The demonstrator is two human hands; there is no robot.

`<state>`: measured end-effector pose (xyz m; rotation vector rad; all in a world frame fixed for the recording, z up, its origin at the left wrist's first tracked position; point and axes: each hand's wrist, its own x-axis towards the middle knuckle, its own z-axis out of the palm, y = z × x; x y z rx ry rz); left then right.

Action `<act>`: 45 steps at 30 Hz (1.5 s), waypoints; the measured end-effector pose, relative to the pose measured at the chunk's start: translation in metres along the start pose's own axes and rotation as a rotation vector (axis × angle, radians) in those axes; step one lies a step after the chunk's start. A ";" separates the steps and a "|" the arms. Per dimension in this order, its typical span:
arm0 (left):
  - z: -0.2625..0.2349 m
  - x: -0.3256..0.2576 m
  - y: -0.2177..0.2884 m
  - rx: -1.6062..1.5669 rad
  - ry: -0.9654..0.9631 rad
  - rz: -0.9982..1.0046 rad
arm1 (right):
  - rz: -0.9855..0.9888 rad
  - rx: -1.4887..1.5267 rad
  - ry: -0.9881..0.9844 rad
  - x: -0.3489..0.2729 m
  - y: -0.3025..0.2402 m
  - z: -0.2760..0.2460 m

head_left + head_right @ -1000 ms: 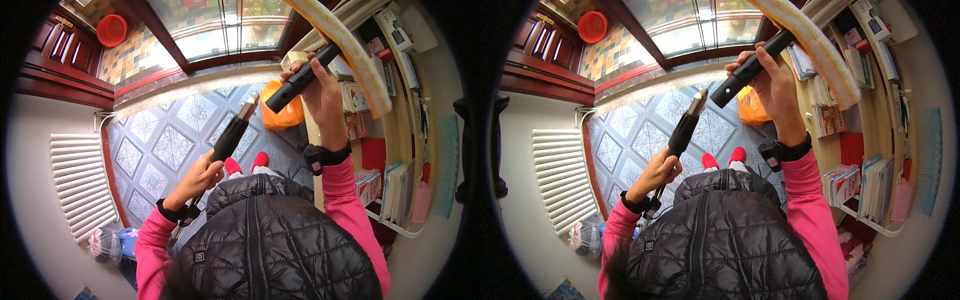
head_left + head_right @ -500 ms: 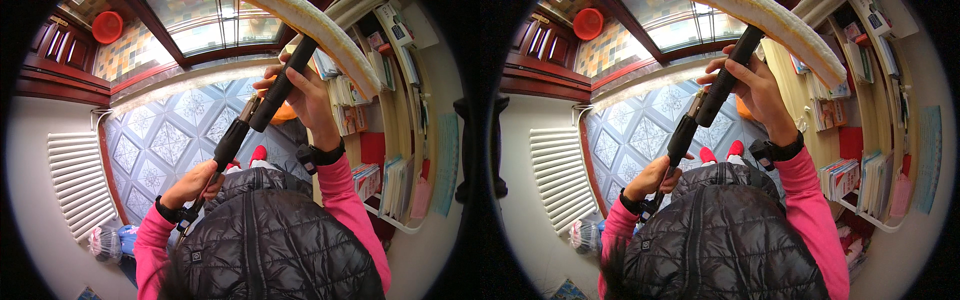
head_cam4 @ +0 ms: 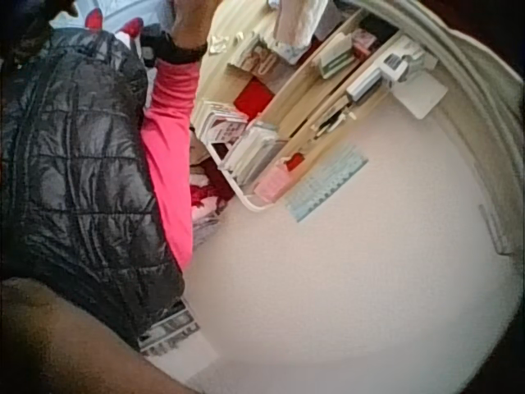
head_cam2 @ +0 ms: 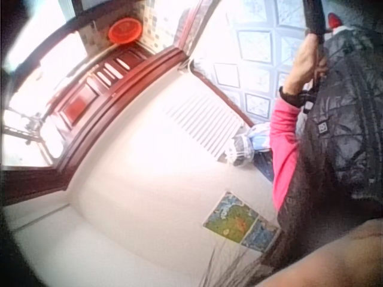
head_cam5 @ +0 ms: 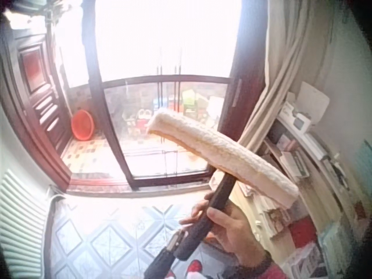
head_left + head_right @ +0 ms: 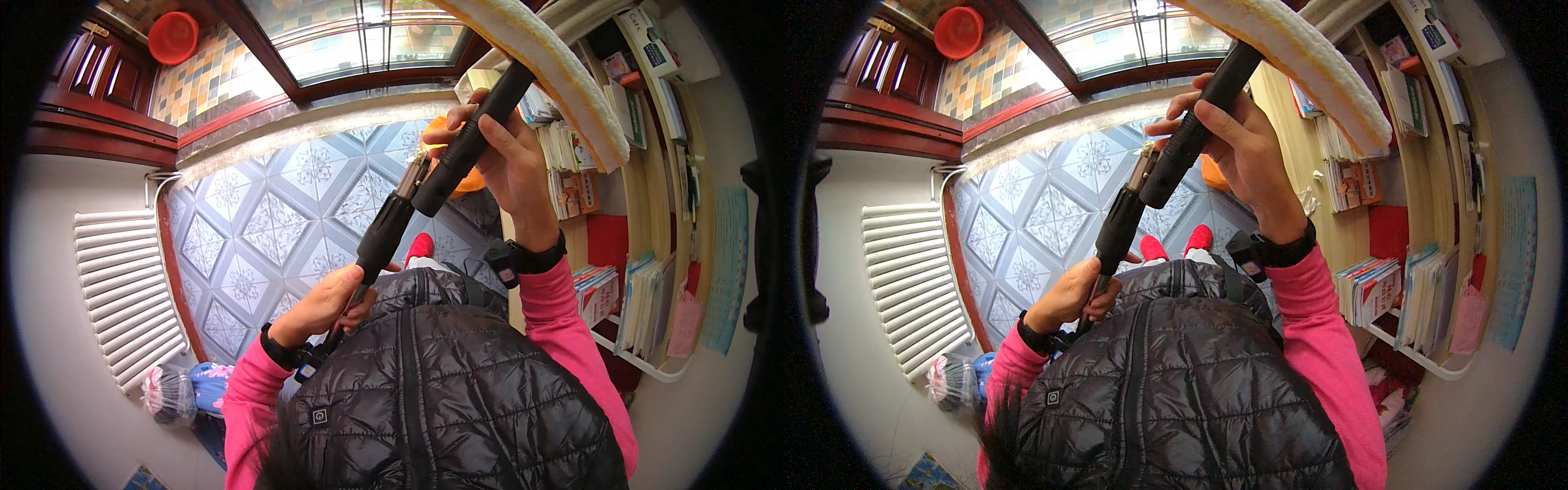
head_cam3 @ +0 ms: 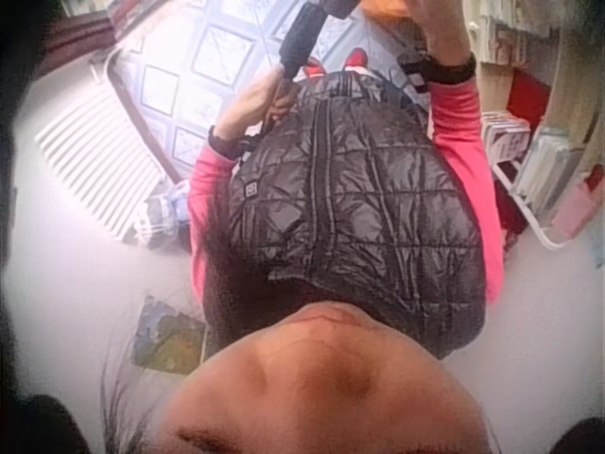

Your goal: The person assembles a duster by attaching a small metal connector to a black handle, then inserting a long metal pole into the handle. They repeatedly extend and retract the pole to test the connection, then attach a duster head to the pole and secure it.

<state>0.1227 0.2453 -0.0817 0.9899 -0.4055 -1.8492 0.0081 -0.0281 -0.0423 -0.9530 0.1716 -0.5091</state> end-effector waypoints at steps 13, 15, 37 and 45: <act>0.008 0.002 -0.002 -0.018 -0.014 0.061 | -0.023 -0.044 -0.014 0.001 -0.004 0.004; 0.009 0.002 -0.002 -0.014 -0.010 0.055 | -0.014 -0.040 -0.017 0.001 -0.005 0.004; 0.017 -0.003 -0.011 -0.003 0.014 0.095 | -0.056 -0.120 -0.034 -0.013 -0.012 0.015; 0.018 -0.004 -0.010 0.022 0.020 0.098 | -0.047 -0.081 -0.030 -0.014 -0.010 0.016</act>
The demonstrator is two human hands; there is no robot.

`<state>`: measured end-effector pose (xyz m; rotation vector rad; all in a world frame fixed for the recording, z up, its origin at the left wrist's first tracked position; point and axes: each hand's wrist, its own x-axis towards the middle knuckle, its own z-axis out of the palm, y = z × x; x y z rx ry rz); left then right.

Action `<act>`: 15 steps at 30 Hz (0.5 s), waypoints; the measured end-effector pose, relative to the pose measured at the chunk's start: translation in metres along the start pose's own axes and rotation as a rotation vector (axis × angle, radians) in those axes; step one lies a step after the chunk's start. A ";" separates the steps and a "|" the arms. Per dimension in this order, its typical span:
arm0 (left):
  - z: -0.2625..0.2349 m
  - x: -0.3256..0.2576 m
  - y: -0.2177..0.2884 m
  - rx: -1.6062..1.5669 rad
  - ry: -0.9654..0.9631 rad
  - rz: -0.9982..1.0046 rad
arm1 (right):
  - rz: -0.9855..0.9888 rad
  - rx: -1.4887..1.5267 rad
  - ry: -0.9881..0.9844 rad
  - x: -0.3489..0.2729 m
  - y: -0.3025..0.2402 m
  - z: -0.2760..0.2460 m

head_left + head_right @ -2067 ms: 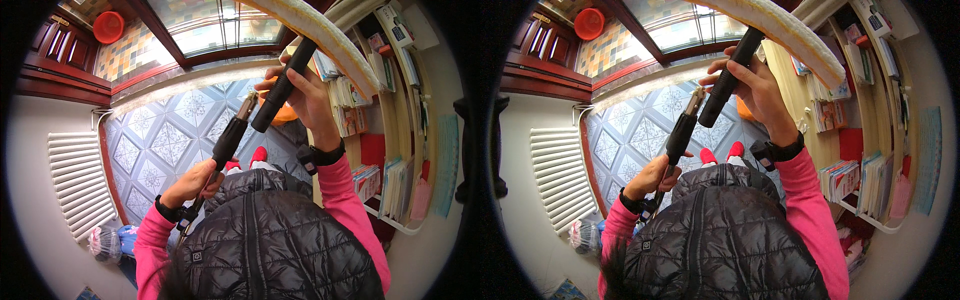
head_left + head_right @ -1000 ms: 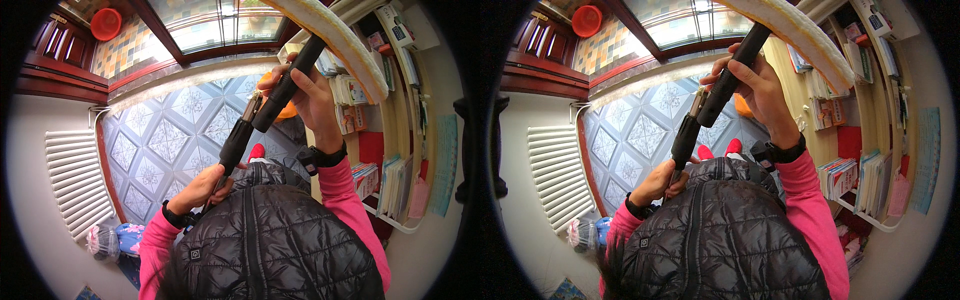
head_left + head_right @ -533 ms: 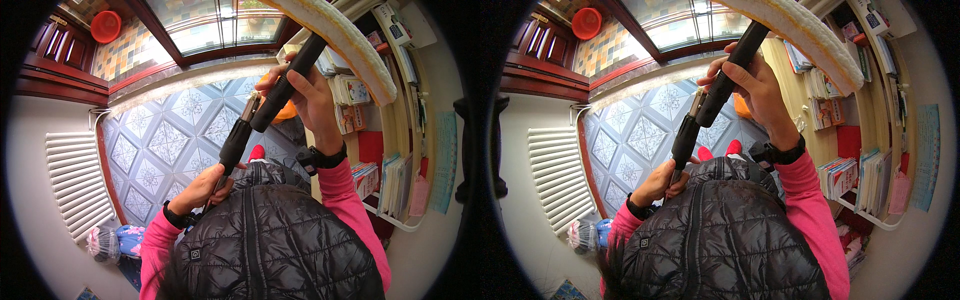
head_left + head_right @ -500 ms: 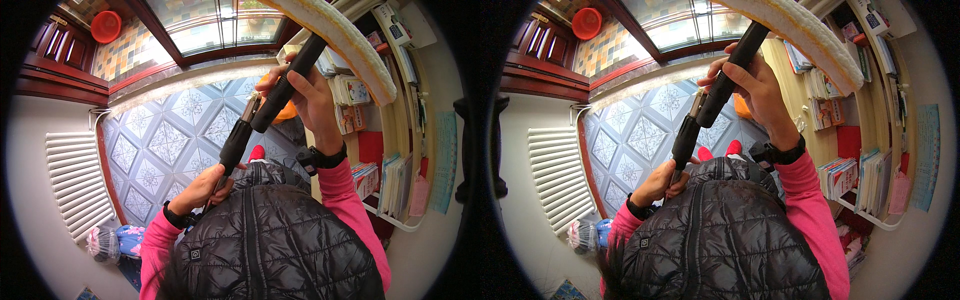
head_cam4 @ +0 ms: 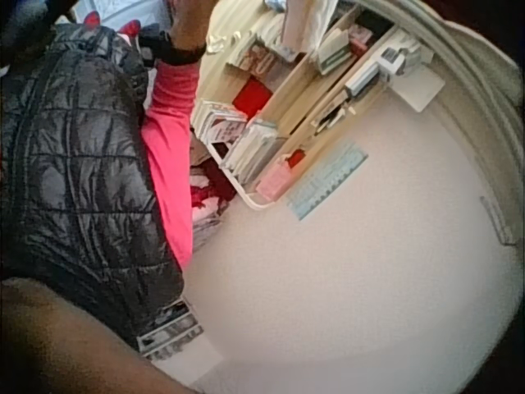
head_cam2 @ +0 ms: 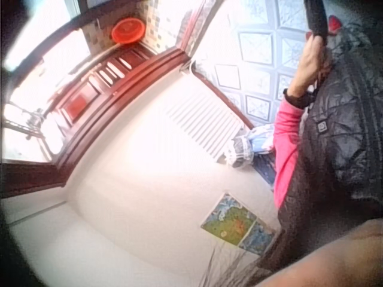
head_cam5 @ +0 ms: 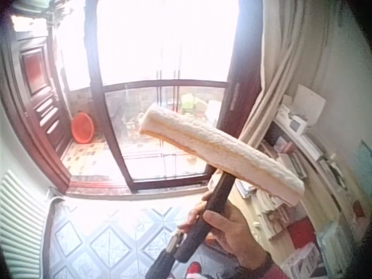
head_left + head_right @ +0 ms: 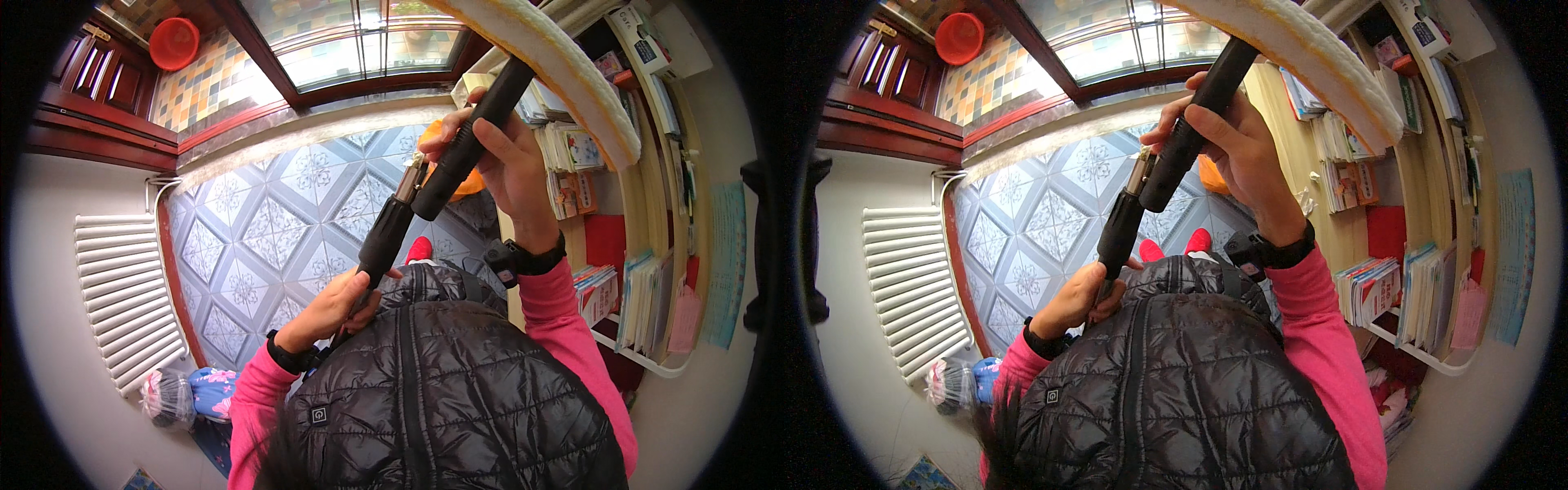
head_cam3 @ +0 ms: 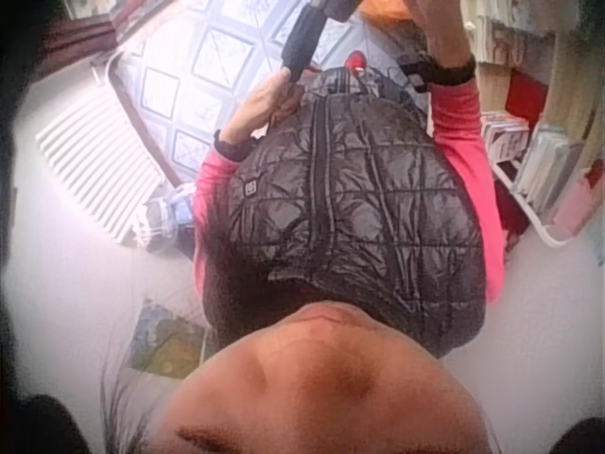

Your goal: The person assembles a duster by attaching a small metal connector to a black handle, then inserting a long metal pole into the handle. They repeatedly extend and retract the pole to test the connection, then attach a duster head to the pole and secure it.

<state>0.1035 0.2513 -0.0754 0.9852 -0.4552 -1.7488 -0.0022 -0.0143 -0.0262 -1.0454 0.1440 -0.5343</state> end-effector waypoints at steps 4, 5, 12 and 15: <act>0.000 -0.001 0.000 -0.009 -0.003 -0.011 | 0.021 -0.001 0.024 -0.001 0.001 0.001; 0.000 -0.001 -0.001 0.004 0.004 -0.015 | 0.016 -0.008 0.022 -0.001 0.001 0.001; -0.002 0.000 -0.001 0.039 -0.003 -0.032 | 0.007 -0.060 0.015 -0.001 -0.001 0.007; -0.003 0.000 -0.002 0.040 -0.007 -0.034 | 0.017 -0.078 0.012 0.000 -0.002 0.008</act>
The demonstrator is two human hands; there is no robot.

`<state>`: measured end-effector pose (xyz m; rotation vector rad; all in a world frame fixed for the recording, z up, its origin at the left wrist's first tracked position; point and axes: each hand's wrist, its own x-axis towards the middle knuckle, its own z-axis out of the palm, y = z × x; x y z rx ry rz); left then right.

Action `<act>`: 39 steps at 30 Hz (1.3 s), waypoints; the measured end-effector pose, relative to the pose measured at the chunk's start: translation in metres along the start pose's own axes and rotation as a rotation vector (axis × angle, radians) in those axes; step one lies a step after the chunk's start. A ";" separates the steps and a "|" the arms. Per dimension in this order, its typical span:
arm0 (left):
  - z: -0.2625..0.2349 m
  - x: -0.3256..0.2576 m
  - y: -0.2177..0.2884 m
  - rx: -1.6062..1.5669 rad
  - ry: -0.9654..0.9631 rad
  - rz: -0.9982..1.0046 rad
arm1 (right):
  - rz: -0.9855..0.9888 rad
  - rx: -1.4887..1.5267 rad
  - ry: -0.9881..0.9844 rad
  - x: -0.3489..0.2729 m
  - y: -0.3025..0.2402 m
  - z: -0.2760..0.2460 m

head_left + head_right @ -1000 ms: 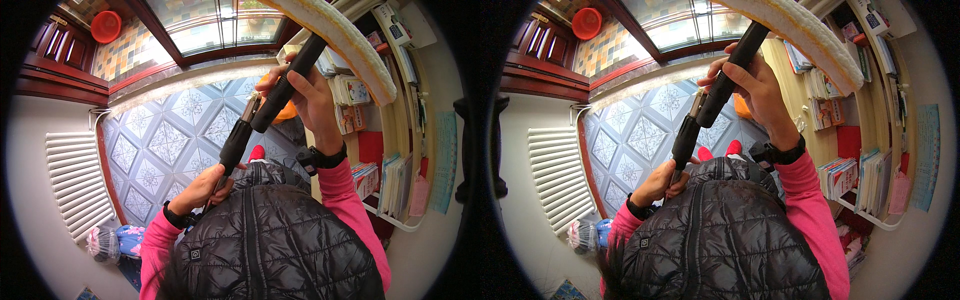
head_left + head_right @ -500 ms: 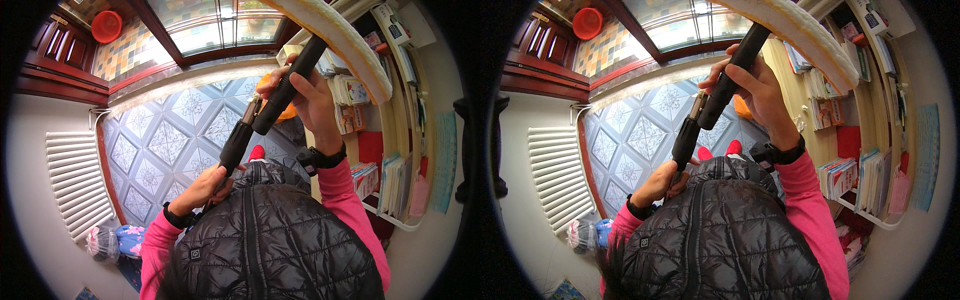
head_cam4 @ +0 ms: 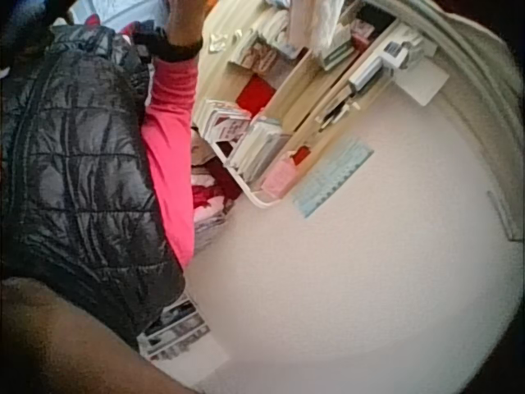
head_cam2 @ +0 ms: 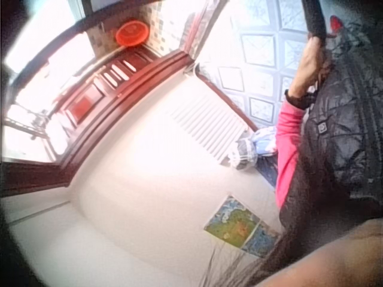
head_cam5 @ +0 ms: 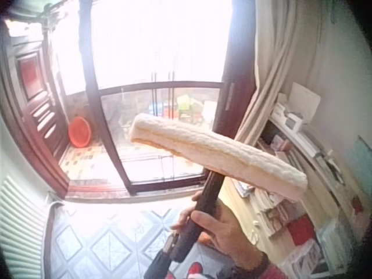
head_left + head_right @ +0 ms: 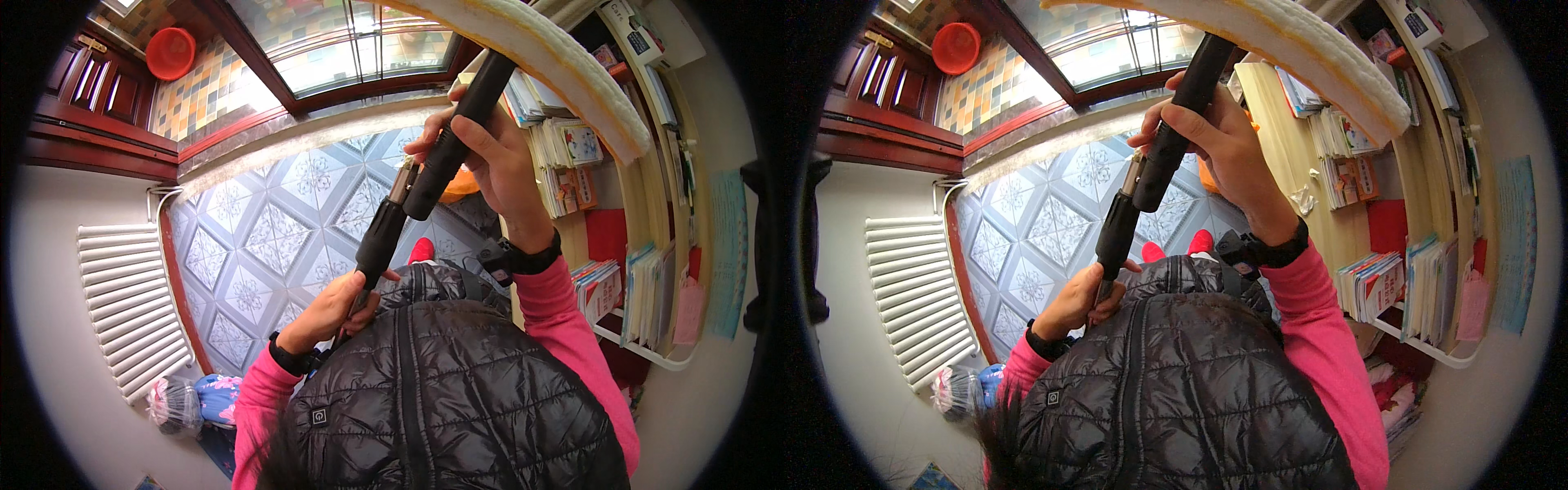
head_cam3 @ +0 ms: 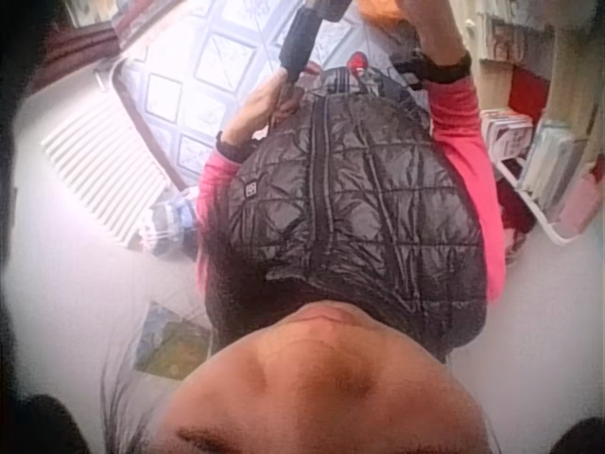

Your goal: The person assembles a duster by attaching a small metal connector to a black handle, then inserting a long metal pole into the handle. They repeatedly extend and retract the pole to test the connection, then attach a duster head to the pole and secure it.

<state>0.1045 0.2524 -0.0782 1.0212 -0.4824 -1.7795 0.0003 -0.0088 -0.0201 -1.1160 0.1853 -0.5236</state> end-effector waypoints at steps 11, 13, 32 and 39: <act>-0.002 -0.002 0.001 0.013 0.006 0.007 | -0.004 0.064 0.018 0.001 0.004 0.000; -0.002 -0.002 0.002 0.011 -0.005 0.020 | -0.013 0.066 0.016 0.002 0.004 -0.001; -0.001 0.003 -0.018 0.331 0.422 0.208 | -0.072 0.204 -0.071 -0.003 0.006 -0.007; -0.007 0.002 -0.026 0.576 0.603 0.221 | -0.101 0.244 -0.108 -0.005 0.005 -0.005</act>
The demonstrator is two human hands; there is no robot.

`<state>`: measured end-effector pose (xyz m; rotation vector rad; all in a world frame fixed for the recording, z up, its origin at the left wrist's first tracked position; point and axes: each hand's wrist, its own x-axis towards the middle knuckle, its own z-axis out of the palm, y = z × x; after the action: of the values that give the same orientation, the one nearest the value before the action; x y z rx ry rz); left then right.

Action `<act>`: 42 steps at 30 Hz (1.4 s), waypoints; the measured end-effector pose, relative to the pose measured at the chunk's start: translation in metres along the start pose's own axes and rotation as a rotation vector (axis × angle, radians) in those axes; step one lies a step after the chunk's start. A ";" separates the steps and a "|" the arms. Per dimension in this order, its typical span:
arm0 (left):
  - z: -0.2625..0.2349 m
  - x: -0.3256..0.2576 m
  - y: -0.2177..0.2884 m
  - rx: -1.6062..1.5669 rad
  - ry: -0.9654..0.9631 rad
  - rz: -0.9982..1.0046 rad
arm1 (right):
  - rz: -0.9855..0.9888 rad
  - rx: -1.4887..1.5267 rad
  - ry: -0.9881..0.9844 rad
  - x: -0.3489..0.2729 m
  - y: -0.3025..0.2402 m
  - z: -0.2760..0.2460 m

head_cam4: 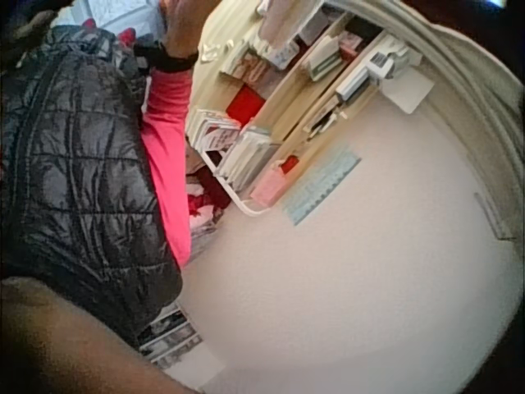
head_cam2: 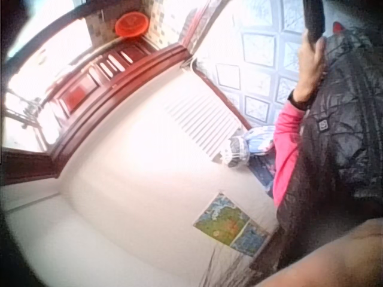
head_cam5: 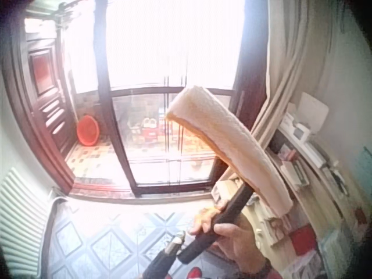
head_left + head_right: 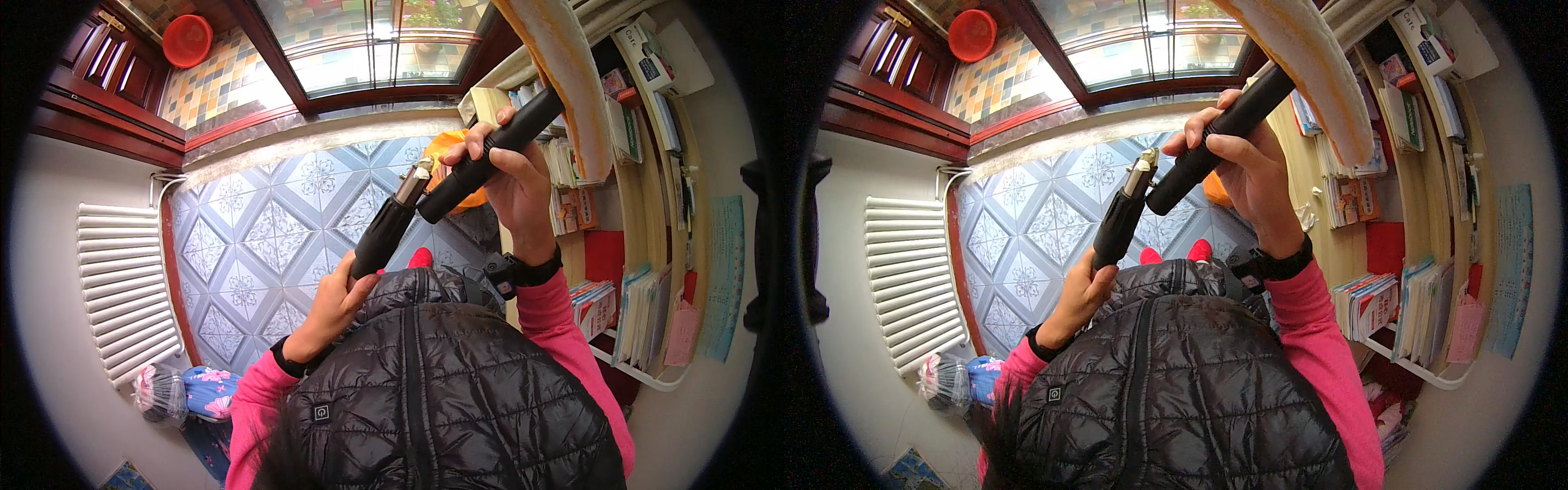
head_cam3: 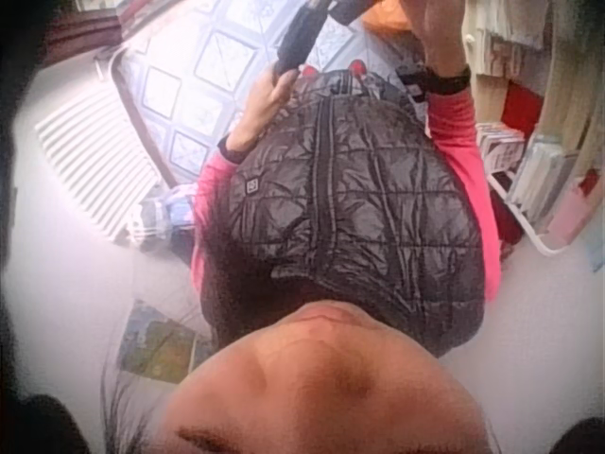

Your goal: The person assembles a duster by attaching a small metal connector to a black handle, then inserting a long metal pole into the handle. They repeatedly extend and retract the pole to test the connection, then attach a duster head to the pole and secure it.

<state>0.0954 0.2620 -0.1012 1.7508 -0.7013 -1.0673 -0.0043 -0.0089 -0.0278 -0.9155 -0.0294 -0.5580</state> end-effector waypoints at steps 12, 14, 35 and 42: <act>0.001 -0.003 0.002 -0.005 -0.014 0.010 | -0.044 0.187 -0.059 -0.002 0.003 -0.001; 0.001 -0.004 0.002 -0.027 -0.025 0.006 | -0.058 0.243 -0.076 -0.002 0.003 -0.001; 0.010 -0.001 0.026 0.126 0.272 0.095 | -0.118 -0.405 0.456 -0.015 -0.022 0.022; 0.014 -0.002 0.020 0.021 0.117 0.117 | -0.210 -0.475 0.505 -0.009 -0.027 0.022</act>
<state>0.0820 0.2494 -0.0852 1.7524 -0.7345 -0.8747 -0.0200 -0.0008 0.0037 -1.2140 0.4863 -1.0059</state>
